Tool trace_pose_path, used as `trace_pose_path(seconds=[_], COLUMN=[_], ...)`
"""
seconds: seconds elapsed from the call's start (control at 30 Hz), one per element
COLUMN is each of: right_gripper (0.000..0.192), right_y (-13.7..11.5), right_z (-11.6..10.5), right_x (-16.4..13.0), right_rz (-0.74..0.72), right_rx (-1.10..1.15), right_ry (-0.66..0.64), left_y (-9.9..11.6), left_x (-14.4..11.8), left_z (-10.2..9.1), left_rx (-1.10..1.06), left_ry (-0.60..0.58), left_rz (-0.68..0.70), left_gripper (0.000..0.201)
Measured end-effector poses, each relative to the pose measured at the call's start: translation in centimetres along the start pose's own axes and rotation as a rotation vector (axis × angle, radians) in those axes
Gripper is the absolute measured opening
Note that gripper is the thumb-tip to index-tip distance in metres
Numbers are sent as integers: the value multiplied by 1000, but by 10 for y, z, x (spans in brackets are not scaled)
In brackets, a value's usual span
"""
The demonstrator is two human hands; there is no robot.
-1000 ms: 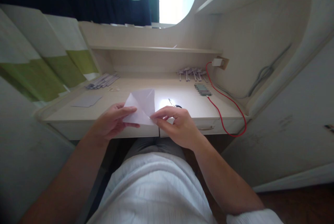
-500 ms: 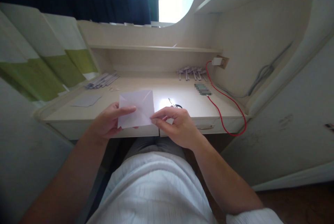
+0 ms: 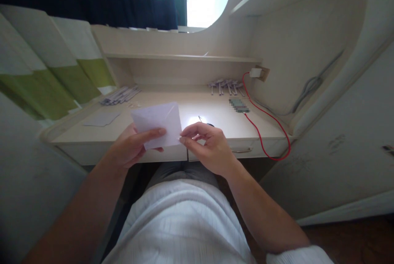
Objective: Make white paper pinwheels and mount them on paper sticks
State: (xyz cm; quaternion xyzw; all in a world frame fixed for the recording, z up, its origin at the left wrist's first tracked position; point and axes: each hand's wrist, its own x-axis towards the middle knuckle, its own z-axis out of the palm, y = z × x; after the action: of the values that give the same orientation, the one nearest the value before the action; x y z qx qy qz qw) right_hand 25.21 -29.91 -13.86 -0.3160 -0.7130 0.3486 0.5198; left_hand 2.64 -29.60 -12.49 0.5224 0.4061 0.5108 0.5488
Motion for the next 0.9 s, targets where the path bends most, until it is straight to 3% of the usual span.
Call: trace_pose_path(seconds=[0.57,0.9], right_gripper=[4,6], right_y=[-3,-9], right_z=[0,-3], right_x=[0,1], right_rz=[-56,-250], right_rx=[-25,-72], right_ry=[-8,-36], left_y=[2,8], left_x=[-3,-6], left_z=[2,4], left_rx=[37,-11], left_ry=[11,13], left_rz=[24,0], left_gripper=[29,30])
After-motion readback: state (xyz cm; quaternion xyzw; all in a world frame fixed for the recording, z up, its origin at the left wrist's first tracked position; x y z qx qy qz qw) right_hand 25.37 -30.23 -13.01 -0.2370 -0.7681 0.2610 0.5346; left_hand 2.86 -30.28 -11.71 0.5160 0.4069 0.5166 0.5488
